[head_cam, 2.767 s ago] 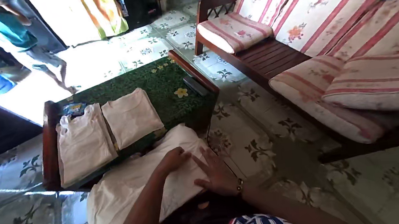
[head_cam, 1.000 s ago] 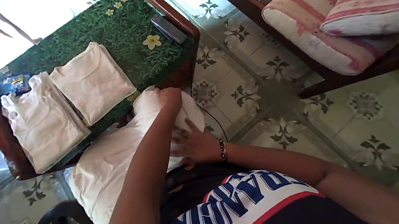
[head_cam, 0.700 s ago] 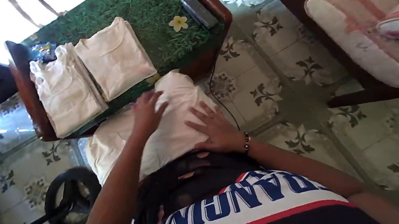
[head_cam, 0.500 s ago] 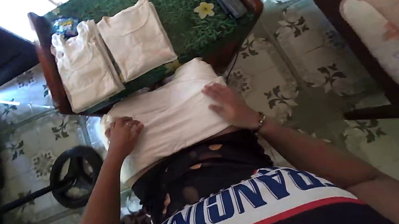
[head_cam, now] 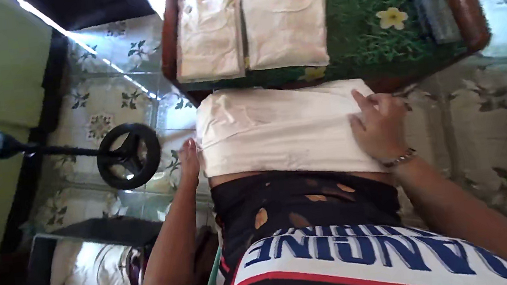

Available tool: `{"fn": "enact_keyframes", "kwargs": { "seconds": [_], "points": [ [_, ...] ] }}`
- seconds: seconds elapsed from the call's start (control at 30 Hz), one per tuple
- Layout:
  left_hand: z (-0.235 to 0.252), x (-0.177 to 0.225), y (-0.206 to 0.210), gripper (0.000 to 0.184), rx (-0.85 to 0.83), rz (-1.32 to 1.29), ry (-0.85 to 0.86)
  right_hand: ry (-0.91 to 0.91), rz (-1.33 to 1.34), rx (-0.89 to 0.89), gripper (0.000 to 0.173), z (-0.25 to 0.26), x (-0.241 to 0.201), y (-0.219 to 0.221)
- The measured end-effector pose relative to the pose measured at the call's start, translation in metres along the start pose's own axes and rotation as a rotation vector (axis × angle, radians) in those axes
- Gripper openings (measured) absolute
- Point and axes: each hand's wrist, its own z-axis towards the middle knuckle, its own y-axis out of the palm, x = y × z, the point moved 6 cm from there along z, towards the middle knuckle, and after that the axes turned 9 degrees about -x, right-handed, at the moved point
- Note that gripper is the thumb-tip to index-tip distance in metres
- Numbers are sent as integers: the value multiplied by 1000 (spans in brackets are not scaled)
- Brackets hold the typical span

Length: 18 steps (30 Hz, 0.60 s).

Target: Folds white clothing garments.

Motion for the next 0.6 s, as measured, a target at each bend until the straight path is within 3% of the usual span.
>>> {"fn": "enact_keyframes", "kwargs": {
  "seconds": [0.1, 0.2, 0.33, 0.47, 0.6],
  "points": [
    [-14, -58, -3, 70, -253, -313, -339, -307, 28, -167, 59, -7, -54, 24],
    [-26, -69, -8, 53, -433, -348, -311, -567, 62, -381, 62, -13, -99, 53],
    [-35, -64, -30, 35, -564, -243, -237, -684, 65, -462, 58, -17, -111, 67],
    [-37, -49, -79, 22, -468, -82, -145, -703, -19, -454, 62, -19, -108, 70],
    [-38, -37, -109, 20, -381, -247, -115, -689, -56, -515, 68, -20, -108, 74]
  ]
}}
